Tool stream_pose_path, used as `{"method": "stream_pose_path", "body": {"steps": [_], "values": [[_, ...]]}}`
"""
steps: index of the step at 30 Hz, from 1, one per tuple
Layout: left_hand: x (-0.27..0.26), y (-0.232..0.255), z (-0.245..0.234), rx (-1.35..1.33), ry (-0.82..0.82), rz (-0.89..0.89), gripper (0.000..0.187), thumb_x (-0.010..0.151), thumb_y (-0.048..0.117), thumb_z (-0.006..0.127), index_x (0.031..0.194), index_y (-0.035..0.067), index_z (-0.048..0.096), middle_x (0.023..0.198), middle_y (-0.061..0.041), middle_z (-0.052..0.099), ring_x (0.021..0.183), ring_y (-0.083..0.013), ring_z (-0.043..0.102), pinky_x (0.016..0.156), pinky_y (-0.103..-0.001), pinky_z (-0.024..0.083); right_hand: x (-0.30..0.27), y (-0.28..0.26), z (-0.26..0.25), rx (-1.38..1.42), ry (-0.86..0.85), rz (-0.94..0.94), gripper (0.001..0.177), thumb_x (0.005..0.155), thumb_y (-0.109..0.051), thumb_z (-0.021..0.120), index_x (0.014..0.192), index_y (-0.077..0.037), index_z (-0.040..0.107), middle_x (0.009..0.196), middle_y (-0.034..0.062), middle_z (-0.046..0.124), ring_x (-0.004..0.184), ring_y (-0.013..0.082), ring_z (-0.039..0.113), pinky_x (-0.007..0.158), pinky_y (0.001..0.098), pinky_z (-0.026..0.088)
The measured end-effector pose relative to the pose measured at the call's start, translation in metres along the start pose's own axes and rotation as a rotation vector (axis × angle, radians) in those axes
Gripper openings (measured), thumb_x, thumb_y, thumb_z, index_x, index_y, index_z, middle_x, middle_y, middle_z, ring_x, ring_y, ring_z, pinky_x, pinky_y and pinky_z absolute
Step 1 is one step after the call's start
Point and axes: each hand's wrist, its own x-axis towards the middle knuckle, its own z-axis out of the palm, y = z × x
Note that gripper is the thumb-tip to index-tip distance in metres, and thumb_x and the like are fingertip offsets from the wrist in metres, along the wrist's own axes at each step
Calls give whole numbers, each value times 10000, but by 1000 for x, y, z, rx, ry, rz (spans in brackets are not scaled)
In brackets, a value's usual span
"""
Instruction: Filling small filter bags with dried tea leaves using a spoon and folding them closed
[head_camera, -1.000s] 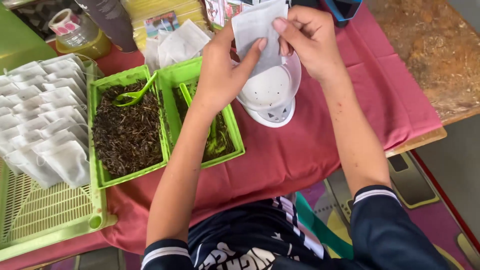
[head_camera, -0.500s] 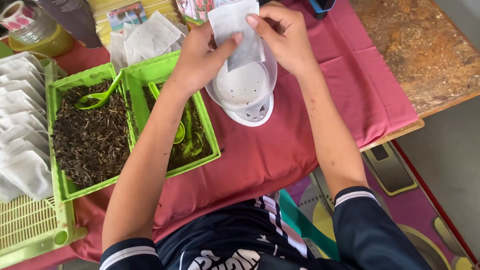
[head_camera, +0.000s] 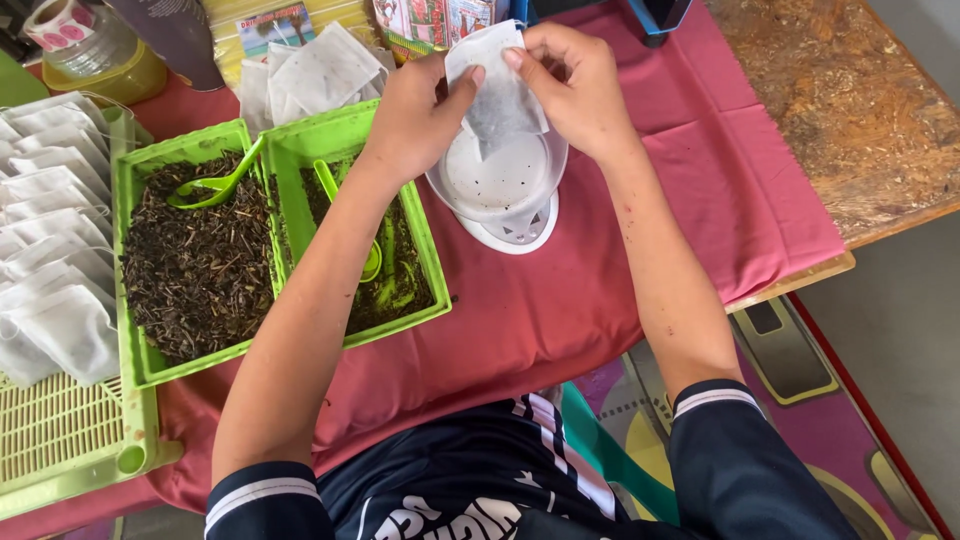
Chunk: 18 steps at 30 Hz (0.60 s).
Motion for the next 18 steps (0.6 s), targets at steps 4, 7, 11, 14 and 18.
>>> {"method": "stream_pose_path", "body": {"steps": [4,7,11,14,18], "values": [[1,-2,1,84,18,-20,321,1048,328,590,830,94,567,660,-42,566,601,-204,510,559,-393,351,-1,1,1,-60,-2,-23,101,1059,-61,692,960,-63,670,841,-35,643,750,62,508,693,246,445],[-5,4,-2,307,216,17,431,946,425,705,1206,135,521,1155,-80,534,1068,-343,502,801,-506,449,-2,3,1,-361,77,-175,330,1005,-94,711,1317,-76,604,1120,79,772,868,206,672,931,370,460],[-11,17,-12,277,161,-77,559,992,554,602,1322,122,470,1243,-90,508,1177,-334,480,922,-540,430,-1,1,-4,-358,145,-175,360,1006,-61,678,1349,-80,572,1189,110,728,942,217,592,911,358,491],[-25,36,-22,310,81,-10,536,1017,541,555,1319,100,507,1205,-101,517,1158,-343,483,918,-554,429,-2,-2,-2,-353,152,-169,319,1013,-73,660,1324,-84,590,1166,94,728,955,221,579,891,353,491],[-49,57,-41,319,-3,168,413,1045,420,590,1264,71,572,1192,-119,531,1119,-358,499,918,-488,426,-3,-7,-2,-354,160,-157,250,1011,-86,644,1259,-113,628,1087,53,740,953,188,582,663,298,457]]}}
